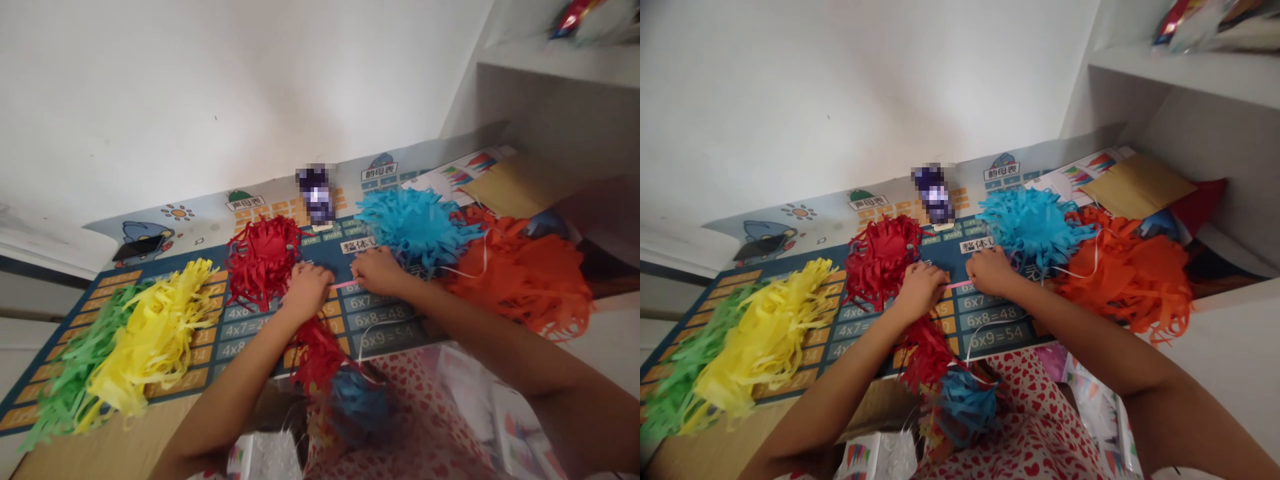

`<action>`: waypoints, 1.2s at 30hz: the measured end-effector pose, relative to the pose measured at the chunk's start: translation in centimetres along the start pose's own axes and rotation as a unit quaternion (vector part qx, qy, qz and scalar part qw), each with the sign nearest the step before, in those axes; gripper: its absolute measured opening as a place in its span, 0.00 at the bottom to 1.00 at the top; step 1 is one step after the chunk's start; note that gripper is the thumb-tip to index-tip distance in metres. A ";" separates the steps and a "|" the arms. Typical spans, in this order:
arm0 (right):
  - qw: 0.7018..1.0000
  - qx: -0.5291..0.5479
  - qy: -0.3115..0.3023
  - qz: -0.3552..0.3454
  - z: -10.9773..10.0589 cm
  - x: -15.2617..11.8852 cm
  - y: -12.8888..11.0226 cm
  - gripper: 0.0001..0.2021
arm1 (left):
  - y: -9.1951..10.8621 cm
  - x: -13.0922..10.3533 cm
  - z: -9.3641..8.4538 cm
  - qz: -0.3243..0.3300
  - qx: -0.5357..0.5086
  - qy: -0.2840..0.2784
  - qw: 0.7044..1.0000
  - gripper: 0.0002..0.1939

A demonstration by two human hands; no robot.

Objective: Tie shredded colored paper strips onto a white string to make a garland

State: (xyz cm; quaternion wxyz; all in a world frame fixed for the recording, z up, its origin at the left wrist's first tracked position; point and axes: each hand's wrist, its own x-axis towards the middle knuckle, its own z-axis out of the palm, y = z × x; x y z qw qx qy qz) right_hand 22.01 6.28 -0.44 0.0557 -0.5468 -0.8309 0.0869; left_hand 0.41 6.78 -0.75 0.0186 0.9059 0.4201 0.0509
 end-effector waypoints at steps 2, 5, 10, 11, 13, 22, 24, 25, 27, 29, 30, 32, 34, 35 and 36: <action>0.996 -0.054 0.029 -0.063 -0.1 -0.5 -1.0 0.06 | 0.4 -0.3 0.0 0.092 0.043 0.004 0.995 0.09; 0.978 -0.136 0.060 -0.148 0.2 -1.2 -1.9 0.09 | 0.8 -0.5 0.1 0.153 0.096 0.017 0.983 0.13; 0.970 -0.151 0.059 -0.183 0.8 -1.2 -2.3 0.10 | 1.5 0.0 0.5 0.155 0.111 0.026 0.981 0.13; 0.970 -0.147 0.059 -0.184 0.9 -1.0 -2.3 0.10 | 1.6 0.1 0.7 0.153 0.112 0.028 0.982 0.12; 0.971 -0.144 0.063 -0.182 1.1 -0.7 -2.3 0.10 | 2.0 0.4 1.0 0.146 0.113 0.035 0.982 0.11; 0.978 -0.098 0.143 -0.115 -1.1 -1.7 -3.8 0.11 | 1.7 -0.9 -1.0 0.098 0.126 0.139 0.977 0.09; 0.982 0.048 0.163 -0.080 -2.2 -2.1 -4.4 0.10 | 1.9 -2.0 -2.7 0.092 0.120 0.173 0.973 0.10; 0.973 0.155 0.157 -0.070 -2.7 -2.2 -4.6 0.09 | 2.2 -2.6 -3.5 0.094 0.113 0.202 0.968 0.11; 0.923 0.362 0.112 -0.072 -3.7 -2.5 -4.8 0.09 | 2.9 -3.7 -5.0 0.104 0.086 0.274 0.952 0.09; 0.878 0.468 0.051 -0.086 -4.5 -2.7 -4.9 0.10 | 3.9 -4.7 -6.0 0.110 0.050 0.341 0.932 0.08; 0.865 0.492 0.026 -0.092 -4.7 -2.9 -5.0 0.11 | 4.4 -5.1 -6.3 0.111 0.032 0.363 0.925 0.07; 0.846 0.524 -0.016 -0.097 -4.8 -3.4 -5.2 0.13 | 5.2 -5.8 -6.6 0.109 0.000 0.390 0.914 0.07; 0.816 0.568 -0.046 -0.095 -4.6 -4.0 -5.5 0.15 | 6.0 -6.4 -6.8 0.107 -0.027 0.407 0.907 0.08; 0.799 0.592 -0.056 -0.093 -4.4 -4.3 -5.7 0.16 | 6.5 -6.7 -6.8 0.103 -0.039 0.412 0.904 0.08; 0.784 0.611 -0.059 -0.090 -4.1 -4.6 -5.9 0.17 | 6.9 -7.0 -6.8 0.096 -0.055 0.415 0.903 0.08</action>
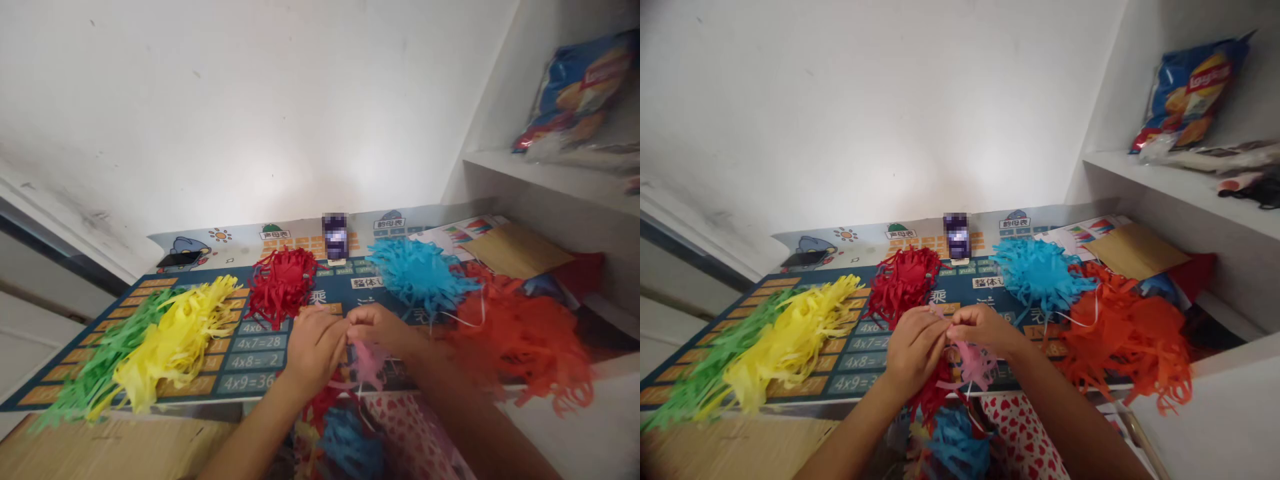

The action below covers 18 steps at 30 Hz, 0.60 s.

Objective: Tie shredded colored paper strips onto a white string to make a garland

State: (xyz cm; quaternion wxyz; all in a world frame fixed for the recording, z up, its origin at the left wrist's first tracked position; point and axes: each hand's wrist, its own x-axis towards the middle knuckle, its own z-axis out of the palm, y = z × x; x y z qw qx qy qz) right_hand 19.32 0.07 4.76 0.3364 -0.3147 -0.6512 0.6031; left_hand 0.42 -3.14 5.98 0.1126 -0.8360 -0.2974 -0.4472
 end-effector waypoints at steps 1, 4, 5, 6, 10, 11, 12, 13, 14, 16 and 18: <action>1.000 0.017 0.004 -0.003 0.4 -0.3 0.2 0.17 | 0.6 -0.2 -0.1 -0.018 -0.012 0.007 1.000 0.08; 0.997 0.048 0.045 -0.033 1.7 -1.2 0.9 0.16 | 2.4 -0.7 -0.4 -0.108 -0.049 0.032 0.992 0.05; 0.995 0.063 0.068 -0.039 2.2 -1.4 1.0 0.16 | 2.9 -0.9 -0.5 -0.143 -0.061 0.038 0.987 0.05; 0.992 0.082 0.092 -0.041 2.8 -1.6 1.2 0.16 | 3.4 -1.1 -0.4 -0.175 -0.072 0.042 0.981 0.05; 0.971 0.179 0.160 -0.009 4.2 -1.6 1.4 0.16 | 4.0 -1.5 0.0 -0.240 -0.091 0.035 0.966 0.06; 0.966 0.199 0.164 0.000 4.3 -1.5 1.5 0.16 | 3.9 -1.5 0.2 -0.247 -0.094 0.030 0.964 0.07; 0.963 0.213 0.164 0.003 4.3 -1.4 1.6 0.15 | 3.8 -1.5 0.4 -0.255 -0.099 0.025 0.962 0.07; 0.962 0.220 0.164 0.000 4.2 -1.3 1.7 0.14 | 3.7 -1.5 0.5 -0.265 -0.107 0.020 0.958 0.07; 0.961 0.219 0.166 -0.010 4.1 -1.2 1.8 0.14 | 3.6 -1.5 0.7 -0.275 -0.119 0.015 0.954 0.08; 0.960 0.208 0.180 -0.043 3.9 -1.0 2.0 0.11 | 3.5 -1.7 1.1 -0.294 -0.141 0.013 0.945 0.08; 0.954 0.207 0.202 -0.073 3.9 -0.9 2.1 0.09 | 3.5 -2.0 1.5 -0.303 -0.154 0.017 0.940 0.08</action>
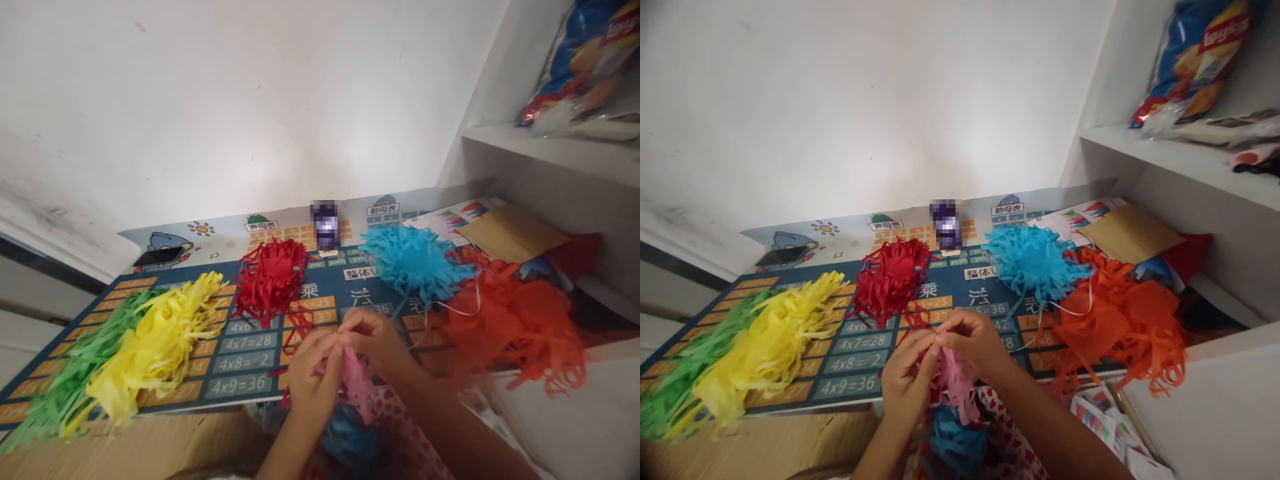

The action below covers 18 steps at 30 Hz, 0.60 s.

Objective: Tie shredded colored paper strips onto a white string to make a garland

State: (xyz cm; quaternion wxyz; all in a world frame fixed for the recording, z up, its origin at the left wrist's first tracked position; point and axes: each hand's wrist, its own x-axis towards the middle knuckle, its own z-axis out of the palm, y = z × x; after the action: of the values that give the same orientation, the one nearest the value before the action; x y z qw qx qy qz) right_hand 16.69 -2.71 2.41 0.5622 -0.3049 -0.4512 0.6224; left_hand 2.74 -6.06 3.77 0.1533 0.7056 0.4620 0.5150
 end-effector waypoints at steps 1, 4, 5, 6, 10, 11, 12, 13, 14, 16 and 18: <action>1.000 0.008 0.010 -0.012 0.0 0.0 0.1 0.09 | -0.1 -0.1 0.2 0.000 -0.004 0.002 1.000 0.08; 0.999 0.008 0.023 -0.039 0.1 0.0 0.1 0.09 | -0.4 -0.4 0.5 -0.007 -0.021 0.004 1.000 0.07; 0.999 -0.009 0.014 -0.051 0.2 0.0 0.1 0.09 | -0.5 -0.4 0.6 -0.020 -0.031 0.001 0.999 0.07; 0.997 -0.036 0.002 -0.061 0.1 0.0 0.1 0.09 | -0.7 -0.3 0.6 -0.038 -0.044 -0.003 0.998 0.06; 0.991 -0.121 -0.017 -0.051 -0.7 0.3 -0.3 0.10 | -2.2 0.3 0.5 -0.126 -0.111 0.015 0.986 0.05; 0.990 -0.137 -0.006 -0.035 -1.1 0.5 -0.4 0.12 | -2.6 0.4 0.5 -0.147 -0.132 0.034 0.980 0.04; 0.986 -0.165 0.000 -0.019 -1.5 0.6 -0.6 0.12 | -3.1 0.7 0.6 -0.170 -0.155 0.059 0.971 0.04; 0.977 -0.212 -0.006 -0.005 -1.9 0.8 -0.9 0.12 | -3.5 0.9 0.7 -0.196 -0.183 0.088 0.959 0.05; 0.961 -0.274 -0.028 0.005 -2.3 0.8 -1.2 0.13 | -3.8 1.2 0.8 -0.223 -0.217 0.120 0.943 0.06; 0.900 -0.420 -0.117 0.012 -2.9 0.7 -1.9 0.13 | -4.1 2.0 1.0 -0.275 -0.295 0.182 0.897 0.09; 0.805 -0.555 -0.210 0.008 -3.4 0.3 -2.2 0.12 | -4.2 3.1 1.0 -0.300 -0.365 0.222 0.853 0.13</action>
State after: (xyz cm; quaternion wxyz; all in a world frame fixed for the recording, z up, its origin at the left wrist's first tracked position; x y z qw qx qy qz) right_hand 20.61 -1.74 3.03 0.1834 -0.4302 -0.8241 0.3197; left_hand 1.71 -1.11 2.23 0.4400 0.2927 0.4518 0.7188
